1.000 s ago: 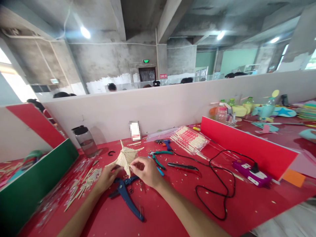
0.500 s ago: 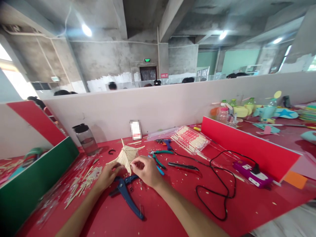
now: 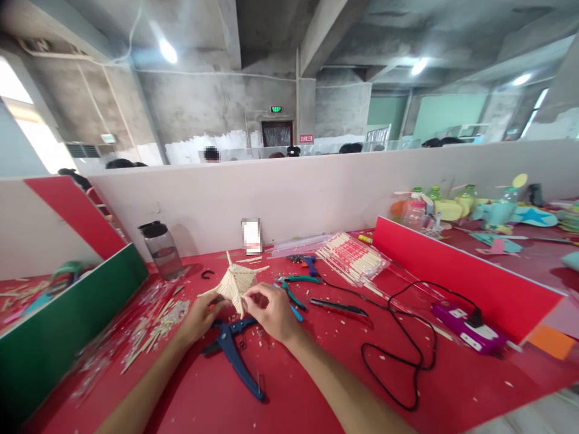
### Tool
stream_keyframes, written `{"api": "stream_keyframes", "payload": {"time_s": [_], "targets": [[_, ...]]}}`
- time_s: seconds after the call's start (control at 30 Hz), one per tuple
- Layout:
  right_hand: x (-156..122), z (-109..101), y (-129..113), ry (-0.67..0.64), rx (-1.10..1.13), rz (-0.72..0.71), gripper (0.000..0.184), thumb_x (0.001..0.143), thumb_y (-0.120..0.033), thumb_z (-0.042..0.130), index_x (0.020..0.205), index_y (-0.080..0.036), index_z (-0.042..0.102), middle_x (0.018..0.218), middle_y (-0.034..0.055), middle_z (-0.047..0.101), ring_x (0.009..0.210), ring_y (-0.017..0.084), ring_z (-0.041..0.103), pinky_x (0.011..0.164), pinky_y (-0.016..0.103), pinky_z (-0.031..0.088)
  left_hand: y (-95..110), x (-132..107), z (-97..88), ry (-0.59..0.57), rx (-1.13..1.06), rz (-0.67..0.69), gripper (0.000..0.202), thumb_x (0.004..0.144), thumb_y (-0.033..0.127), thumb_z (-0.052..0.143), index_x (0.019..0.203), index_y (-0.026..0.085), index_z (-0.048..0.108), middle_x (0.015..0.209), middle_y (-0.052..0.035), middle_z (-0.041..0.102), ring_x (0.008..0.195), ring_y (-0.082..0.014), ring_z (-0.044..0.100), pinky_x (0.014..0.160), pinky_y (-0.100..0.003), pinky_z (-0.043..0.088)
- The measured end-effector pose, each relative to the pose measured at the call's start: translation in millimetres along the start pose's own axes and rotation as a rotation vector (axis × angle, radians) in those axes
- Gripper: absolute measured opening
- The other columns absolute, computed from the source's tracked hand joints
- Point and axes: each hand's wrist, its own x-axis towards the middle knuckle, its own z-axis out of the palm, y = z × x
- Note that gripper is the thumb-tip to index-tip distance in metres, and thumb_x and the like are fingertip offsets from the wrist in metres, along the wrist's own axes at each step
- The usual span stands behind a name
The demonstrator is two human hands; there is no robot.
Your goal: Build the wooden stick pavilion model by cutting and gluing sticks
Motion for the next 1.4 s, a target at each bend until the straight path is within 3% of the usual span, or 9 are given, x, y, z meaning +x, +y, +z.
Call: {"api": "stream_keyframes", "payload": {"time_s": [0.2,0.7,1.07,1.4], "targets": [[1.4,-0.7,-0.4,-0.039,-0.043,-0.042,0.010,0.089,-0.025,0.060,0.086,-0.020,0.068,0.082,0.0033,0.070,0.074,0.016,0.063,0.069,0.025,0.048,1.0,0.1,0.7,0.010,-0.014,-0.017,0.023,0.090,0.031,0.055,0.082,0.016,0.070,0.078,-0.0043,0.072,0.073,-0.0176,0.064,0.071,-0.026,0.050],[0.4,-0.2,-0.1,-0.045,-0.042,-0.009,0.006,0.085,-0.020,0.060,0.083,-0.020,0.065,0.076,0.0012,0.067,0.066,0.014,0.059,0.060,0.023,0.044,-1.6,-0.3,1.4,0.016,0.001,-0.020,0.026,0.091,0.035,0.055,0.080,0.016,0.068,0.075,-0.0033,0.070,0.071,-0.0171,0.062,0.068,-0.025,0.047],[0.9,-0.1,-3.1,-0.007,-0.020,-0.064,0.010,0.090,-0.023,0.059,0.088,-0.020,0.068,0.084,0.0021,0.071,0.076,0.015,0.064,0.070,0.023,0.047,-4.7,-0.7,2.1,-0.003,0.003,-0.012,0.027,0.092,0.037,0.053,0.082,0.016,0.066,0.078,-0.0043,0.071,0.074,-0.0190,0.064,0.071,-0.027,0.047],[4.1,2.9,-2.9,0.039,-0.014,0.039,0.009,0.085,-0.022,0.061,0.083,-0.018,0.069,0.078,0.0017,0.071,0.066,0.014,0.062,0.062,0.022,0.047,-7.2,-1.1,2.9,-0.026,-0.015,-0.019,0.026,0.093,0.036,0.052,0.081,0.017,0.063,0.081,-0.0045,0.069,0.077,-0.0190,0.062,0.073,-0.028,0.045]]}}
